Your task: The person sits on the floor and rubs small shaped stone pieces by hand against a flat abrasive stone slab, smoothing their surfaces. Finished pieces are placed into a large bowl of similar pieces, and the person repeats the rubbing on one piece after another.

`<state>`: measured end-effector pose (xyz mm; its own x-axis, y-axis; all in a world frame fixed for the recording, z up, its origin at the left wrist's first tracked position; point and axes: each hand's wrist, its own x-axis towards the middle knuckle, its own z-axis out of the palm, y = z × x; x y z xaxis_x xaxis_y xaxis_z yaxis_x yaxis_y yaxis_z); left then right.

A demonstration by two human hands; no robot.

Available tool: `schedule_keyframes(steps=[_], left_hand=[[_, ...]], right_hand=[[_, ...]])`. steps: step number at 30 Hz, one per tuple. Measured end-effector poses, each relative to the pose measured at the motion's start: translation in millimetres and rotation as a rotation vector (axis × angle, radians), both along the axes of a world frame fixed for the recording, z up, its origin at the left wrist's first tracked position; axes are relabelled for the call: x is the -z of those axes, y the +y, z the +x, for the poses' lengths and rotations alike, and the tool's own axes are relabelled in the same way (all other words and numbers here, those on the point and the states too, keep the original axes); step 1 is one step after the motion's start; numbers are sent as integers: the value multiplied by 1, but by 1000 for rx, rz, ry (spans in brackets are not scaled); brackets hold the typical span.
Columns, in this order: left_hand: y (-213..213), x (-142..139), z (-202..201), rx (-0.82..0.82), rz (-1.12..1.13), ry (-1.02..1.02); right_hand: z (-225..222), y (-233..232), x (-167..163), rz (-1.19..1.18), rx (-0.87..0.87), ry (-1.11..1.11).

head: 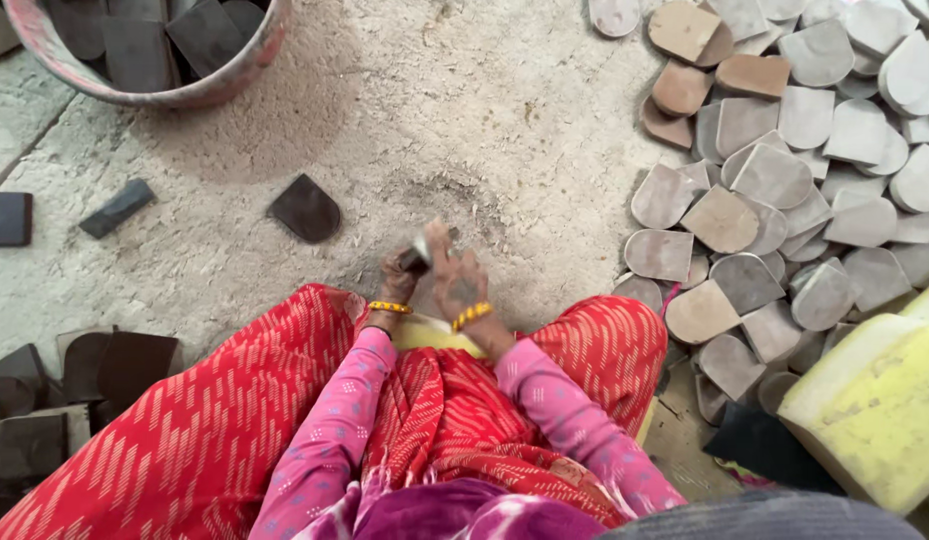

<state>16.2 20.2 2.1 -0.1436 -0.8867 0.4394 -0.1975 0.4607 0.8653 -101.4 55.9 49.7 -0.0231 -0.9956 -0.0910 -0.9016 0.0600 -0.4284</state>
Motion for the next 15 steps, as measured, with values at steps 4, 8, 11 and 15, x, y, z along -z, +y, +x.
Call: schedule_keyframes(steps=[4,8,11,15], left_hand=[[2,-15,1,68,119,24],[4,-20,10,160,391,85],[-3,-16,22,240,611,-4],[-12,-16,28,190,402,-488]], right_hand=[[-20,-17,-3,185,60,-56],[-29,-23,-2,215,101,-478],[-26,-26,-1,342,230,-717],[-17,-28,-1,417,189,-835]])
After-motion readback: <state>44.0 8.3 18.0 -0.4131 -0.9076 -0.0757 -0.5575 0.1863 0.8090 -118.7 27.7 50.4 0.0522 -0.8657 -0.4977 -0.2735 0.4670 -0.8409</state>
